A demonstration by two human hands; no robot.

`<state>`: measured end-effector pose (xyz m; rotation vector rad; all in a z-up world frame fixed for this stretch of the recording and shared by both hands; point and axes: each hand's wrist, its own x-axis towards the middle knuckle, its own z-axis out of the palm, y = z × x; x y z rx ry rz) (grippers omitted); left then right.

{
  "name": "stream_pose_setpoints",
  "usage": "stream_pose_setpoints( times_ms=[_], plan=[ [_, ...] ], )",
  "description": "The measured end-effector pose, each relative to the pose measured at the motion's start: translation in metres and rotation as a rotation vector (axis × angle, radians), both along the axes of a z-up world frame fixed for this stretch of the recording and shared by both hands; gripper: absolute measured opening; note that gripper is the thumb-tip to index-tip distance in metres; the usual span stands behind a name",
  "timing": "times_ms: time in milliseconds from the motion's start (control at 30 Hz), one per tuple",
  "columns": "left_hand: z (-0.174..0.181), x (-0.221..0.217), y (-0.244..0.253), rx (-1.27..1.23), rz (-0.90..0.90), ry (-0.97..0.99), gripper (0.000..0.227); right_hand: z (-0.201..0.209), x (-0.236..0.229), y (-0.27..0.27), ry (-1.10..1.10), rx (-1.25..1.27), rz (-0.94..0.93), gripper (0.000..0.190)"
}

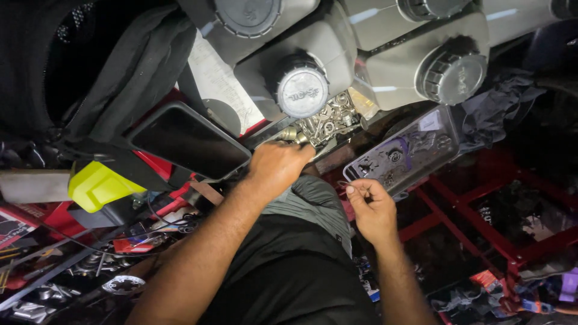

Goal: The person uses pliers to remove a small metal clip from a disassembled engine block. They then search through drawers containing various nuts, bolts, and washers, selecting specific parts. The person wipes a gear with a cloth and places it on the workbench before continuing to sort through hardware.

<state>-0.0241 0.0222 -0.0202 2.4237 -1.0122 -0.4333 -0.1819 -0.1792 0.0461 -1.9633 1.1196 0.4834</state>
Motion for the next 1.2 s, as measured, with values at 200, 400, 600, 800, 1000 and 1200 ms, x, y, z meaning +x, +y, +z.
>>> stream_pose_setpoints(
  times_ms=[200, 400, 600, 800, 1000, 1200],
  plan=[
    [0.002, 0.005, -0.001, -0.062, 0.051, 0.067, 0.014, 0.002, 0.004, 0.002, -0.002, -0.007, 0.004, 0.01],
    [0.021, 0.013, -0.007, 0.085, -0.011, 0.36, 0.023, 0.004, 0.006, 0.004, 0.01, 0.003, -0.022, 0.009],
    [0.066, 0.055, -0.035, 0.314, -0.055, 0.788, 0.078, -0.016, -0.007, 0.003, -0.022, 0.03, -0.035, 0.01],
    [0.058, 0.026, -0.05, 0.403, -0.069, 0.778, 0.07, -0.031, -0.028, -0.021, -0.024, 0.109, 0.032, 0.011],
    [0.041, -0.021, -0.058, 0.306, 0.057, 0.479, 0.044, -0.05, -0.056, -0.069, 0.088, 0.081, 0.098, 0.014],
    [0.076, 0.044, -0.091, 0.655, -0.068, 0.882, 0.093, -0.051, -0.084, -0.112, 0.09, 0.058, 0.231, 0.008]
  ],
)
